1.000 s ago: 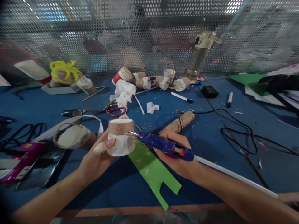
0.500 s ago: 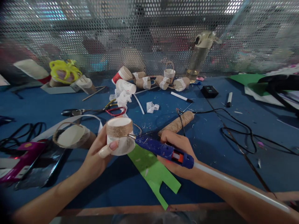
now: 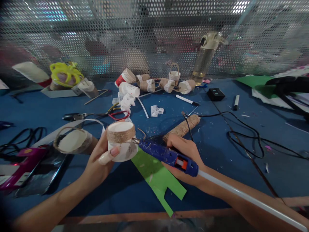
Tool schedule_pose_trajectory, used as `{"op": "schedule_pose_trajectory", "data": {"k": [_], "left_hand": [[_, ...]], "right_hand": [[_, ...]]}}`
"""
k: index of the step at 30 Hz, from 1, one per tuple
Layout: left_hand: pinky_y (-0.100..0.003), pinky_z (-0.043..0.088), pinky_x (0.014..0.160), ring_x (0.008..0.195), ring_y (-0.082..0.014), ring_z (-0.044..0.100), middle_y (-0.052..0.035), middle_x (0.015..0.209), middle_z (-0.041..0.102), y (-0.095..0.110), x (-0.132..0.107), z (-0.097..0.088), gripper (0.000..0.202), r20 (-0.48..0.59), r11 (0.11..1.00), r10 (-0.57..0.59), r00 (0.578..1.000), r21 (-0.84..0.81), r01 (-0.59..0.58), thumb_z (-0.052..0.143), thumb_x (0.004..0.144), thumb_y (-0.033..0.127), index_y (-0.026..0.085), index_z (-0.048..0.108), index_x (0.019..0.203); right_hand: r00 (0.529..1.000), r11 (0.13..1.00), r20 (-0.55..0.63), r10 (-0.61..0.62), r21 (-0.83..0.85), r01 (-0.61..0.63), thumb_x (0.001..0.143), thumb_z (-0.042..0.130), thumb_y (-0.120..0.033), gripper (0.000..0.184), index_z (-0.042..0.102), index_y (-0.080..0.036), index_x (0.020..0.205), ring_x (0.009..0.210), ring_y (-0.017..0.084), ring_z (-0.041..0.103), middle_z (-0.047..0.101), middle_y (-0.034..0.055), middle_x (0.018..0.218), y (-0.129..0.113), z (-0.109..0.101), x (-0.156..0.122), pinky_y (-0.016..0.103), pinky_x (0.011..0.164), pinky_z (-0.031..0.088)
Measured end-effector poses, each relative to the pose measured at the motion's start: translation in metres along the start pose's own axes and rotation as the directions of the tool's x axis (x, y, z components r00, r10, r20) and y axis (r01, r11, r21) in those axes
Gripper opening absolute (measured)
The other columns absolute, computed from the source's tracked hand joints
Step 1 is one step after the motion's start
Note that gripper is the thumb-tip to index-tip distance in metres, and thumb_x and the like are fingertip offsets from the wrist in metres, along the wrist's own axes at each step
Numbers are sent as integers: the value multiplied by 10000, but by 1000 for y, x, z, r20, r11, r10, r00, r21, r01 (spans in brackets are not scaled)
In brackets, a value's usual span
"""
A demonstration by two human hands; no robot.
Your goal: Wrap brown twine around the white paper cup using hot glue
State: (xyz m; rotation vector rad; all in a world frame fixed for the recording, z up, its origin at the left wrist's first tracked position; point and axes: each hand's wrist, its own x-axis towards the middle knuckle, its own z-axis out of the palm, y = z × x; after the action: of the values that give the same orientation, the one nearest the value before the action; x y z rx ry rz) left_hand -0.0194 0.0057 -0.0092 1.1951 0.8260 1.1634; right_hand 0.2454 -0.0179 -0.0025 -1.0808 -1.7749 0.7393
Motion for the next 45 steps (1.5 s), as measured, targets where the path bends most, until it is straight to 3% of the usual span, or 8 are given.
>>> {"op": "schedule_pose_trajectory", "data": {"k": [11, 18, 23, 29, 35, 45], "left_hand": [[-400, 394, 1195, 1378, -280, 533, -30, 1501, 579, -2, -2, 0, 604, -13, 996, 17, 1000, 90, -16, 743, 913, 327, 392, 534, 1476], [-497, 418, 1178, 1379, -350, 549, -75, 1498, 605, 1, -2, 3, 630, -26, 998, -42, 999, 42, 44, 737, 889, 430, 344, 539, 1482], [-453, 451, 1147, 1324, -335, 596, -79, 1431, 655, 6, -1, 8, 641, -58, 998, -47, 997, 25, 49, 760, 868, 444, 320, 553, 1462], [-408, 444, 1153, 1347, -299, 569, -56, 1471, 615, 1, -1, 4, 601, -36, 998, -22, 999, 60, 24, 743, 900, 394, 344, 548, 1466], [-454, 436, 1164, 1336, -326, 583, -70, 1459, 636, -3, -2, -1, 602, -12, 997, -39, 999, 60, 39, 727, 909, 385, 332, 556, 1484], [-484, 431, 1178, 1440, -368, 509, -84, 1555, 578, 1, -2, -2, 648, -3, 996, -87, 996, 4, 87, 669, 942, 409, 301, 495, 1557]], "right_hand": [[998, 998, 32, -48, -50, 49, 792, 696, -148, 313, 402, -247, 746, 573, 115, 414, 446, -68, 676, 1, 0, -2, 278, 567, 296], [1000, 999, 26, 2, -34, -1, 812, 675, -131, 307, 401, -248, 738, 578, 125, 411, 445, -57, 672, 0, -1, -2, 289, 565, 293], [1000, 1000, 0, 20, -13, -20, 791, 696, -125, 333, 392, -243, 722, 568, 113, 399, 435, -66, 660, -1, 1, 1, 273, 546, 304], [1000, 1000, 19, 4, -12, -3, 770, 685, -114, 327, 389, -242, 723, 567, 110, 402, 432, -68, 664, -1, 1, 1, 272, 553, 304], [1000, 999, 25, 14, -49, -13, 778, 673, -136, 302, 396, -245, 727, 594, 127, 413, 432, -61, 673, 1, 1, -2, 288, 588, 299], [1000, 1000, -3, 15, -18, -15, 783, 661, -91, 321, 387, -235, 696, 529, 94, 395, 430, -77, 620, -4, 1, 5, 247, 503, 301]]}}
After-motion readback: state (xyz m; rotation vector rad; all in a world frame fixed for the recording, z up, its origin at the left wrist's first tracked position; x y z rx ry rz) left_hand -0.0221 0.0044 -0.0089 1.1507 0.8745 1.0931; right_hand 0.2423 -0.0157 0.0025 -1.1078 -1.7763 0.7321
